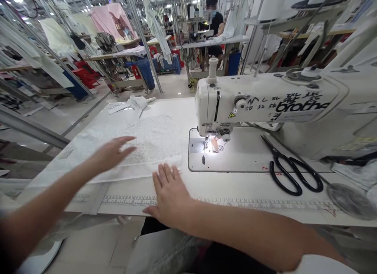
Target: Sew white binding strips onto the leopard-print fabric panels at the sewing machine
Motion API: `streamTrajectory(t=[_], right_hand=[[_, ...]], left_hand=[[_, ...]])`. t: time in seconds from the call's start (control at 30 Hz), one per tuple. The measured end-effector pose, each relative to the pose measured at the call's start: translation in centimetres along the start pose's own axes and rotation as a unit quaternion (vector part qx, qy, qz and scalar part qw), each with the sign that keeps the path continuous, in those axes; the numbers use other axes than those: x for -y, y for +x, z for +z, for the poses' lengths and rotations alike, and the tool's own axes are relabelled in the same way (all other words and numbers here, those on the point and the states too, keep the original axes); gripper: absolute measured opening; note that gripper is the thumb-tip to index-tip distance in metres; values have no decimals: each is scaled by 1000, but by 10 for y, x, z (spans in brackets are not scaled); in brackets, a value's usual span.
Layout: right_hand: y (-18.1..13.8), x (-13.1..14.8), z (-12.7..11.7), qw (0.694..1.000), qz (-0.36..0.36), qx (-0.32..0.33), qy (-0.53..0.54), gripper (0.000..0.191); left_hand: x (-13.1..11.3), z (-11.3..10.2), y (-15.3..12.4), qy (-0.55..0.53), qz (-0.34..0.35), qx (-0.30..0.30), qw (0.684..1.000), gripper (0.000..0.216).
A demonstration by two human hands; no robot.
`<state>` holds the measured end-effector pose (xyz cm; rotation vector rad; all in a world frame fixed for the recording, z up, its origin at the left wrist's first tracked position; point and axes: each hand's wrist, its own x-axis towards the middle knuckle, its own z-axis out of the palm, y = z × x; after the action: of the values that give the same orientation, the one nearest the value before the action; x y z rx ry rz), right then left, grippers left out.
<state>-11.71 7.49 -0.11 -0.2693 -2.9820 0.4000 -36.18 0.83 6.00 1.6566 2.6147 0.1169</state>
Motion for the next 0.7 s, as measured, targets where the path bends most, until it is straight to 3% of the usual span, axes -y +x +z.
streamTrajectory(t=[0.07,0.13,0.23,0.4,0.7], right_hand=[[-22,-1,-4,1000,-7,-4,-10,81],[-41,-22,-12,999,9,-15,-32,74],[-62,-61,-26,997,22,-37,-67,65],[-77,-97,-42,991,21,-89,-96,58],[-81,-120,-42,991,38,-103,-70,50]], left_hand=[[-54,31,14,-26,82,42,995,58],[-96,52,26,-38,125,55,990,57],[-133,65,42,-44,157,50,985,53],[-160,69,69,-54,211,32,975,45],[-181,74,91,-63,255,2,965,32]])
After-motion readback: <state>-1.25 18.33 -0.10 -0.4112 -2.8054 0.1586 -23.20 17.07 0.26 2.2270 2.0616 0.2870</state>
